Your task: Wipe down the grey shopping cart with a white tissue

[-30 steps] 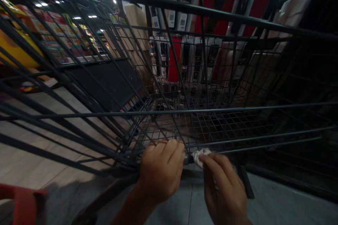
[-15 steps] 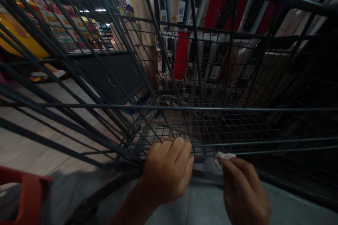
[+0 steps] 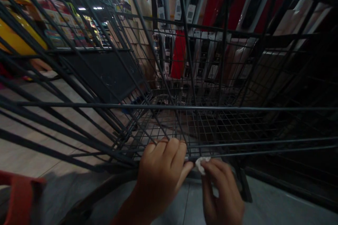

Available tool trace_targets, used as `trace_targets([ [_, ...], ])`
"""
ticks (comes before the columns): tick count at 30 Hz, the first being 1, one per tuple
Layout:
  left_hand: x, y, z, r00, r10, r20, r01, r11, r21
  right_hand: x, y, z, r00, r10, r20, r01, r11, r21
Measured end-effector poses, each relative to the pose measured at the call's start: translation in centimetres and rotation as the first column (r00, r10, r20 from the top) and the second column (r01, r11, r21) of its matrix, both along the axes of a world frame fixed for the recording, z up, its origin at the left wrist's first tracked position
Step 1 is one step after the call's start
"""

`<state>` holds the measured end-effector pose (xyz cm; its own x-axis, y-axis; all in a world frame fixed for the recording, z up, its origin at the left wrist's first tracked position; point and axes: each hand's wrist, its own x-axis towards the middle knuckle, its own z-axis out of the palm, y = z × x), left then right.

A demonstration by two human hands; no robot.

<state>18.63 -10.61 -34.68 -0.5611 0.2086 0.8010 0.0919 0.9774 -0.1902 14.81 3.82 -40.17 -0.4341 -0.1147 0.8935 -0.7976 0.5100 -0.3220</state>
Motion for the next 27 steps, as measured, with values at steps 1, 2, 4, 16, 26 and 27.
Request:
trace_targets([
  [1,0.0,0.0,0.0,1.0,-0.003,0.002,0.003,1.0,0.003,0.1,-0.5,-0.1,1.0,0.023,-0.002,-0.023,1.0,0.006],
  [2,0.0,0.0,0.1,1.0,-0.007,0.002,0.007,1.0,0.005,0.2,-0.7,-0.2,0.999,0.033,-0.013,-0.033,0.999,0.012],
  [4,-0.1,0.0,0.1,1.0,-0.014,-0.008,0.014,1.0,0.005,0.0,-0.4,-0.2,0.999,0.02,-0.037,-0.02,1.0,0.017],
  [16,-0.2,-0.1,0.3,0.999,0.044,-0.015,-0.045,0.998,-0.032,-5.2,7.6,1.4,0.868,-0.492,-0.064,0.462,0.849,-0.256],
  [26,-0.3,0.0,0.2,0.994,0.104,-0.046,-0.107,0.991,-0.074,-2.8,4.1,-1.1,0.985,-0.167,0.049,0.174,0.945,-0.277],
  [27,-0.4,0.0,0.2,0.993,0.106,-0.046,-0.109,0.991,-0.074,-2.5,3.6,-1.2,0.99,-0.131,0.051,0.139,0.959,-0.247],
])
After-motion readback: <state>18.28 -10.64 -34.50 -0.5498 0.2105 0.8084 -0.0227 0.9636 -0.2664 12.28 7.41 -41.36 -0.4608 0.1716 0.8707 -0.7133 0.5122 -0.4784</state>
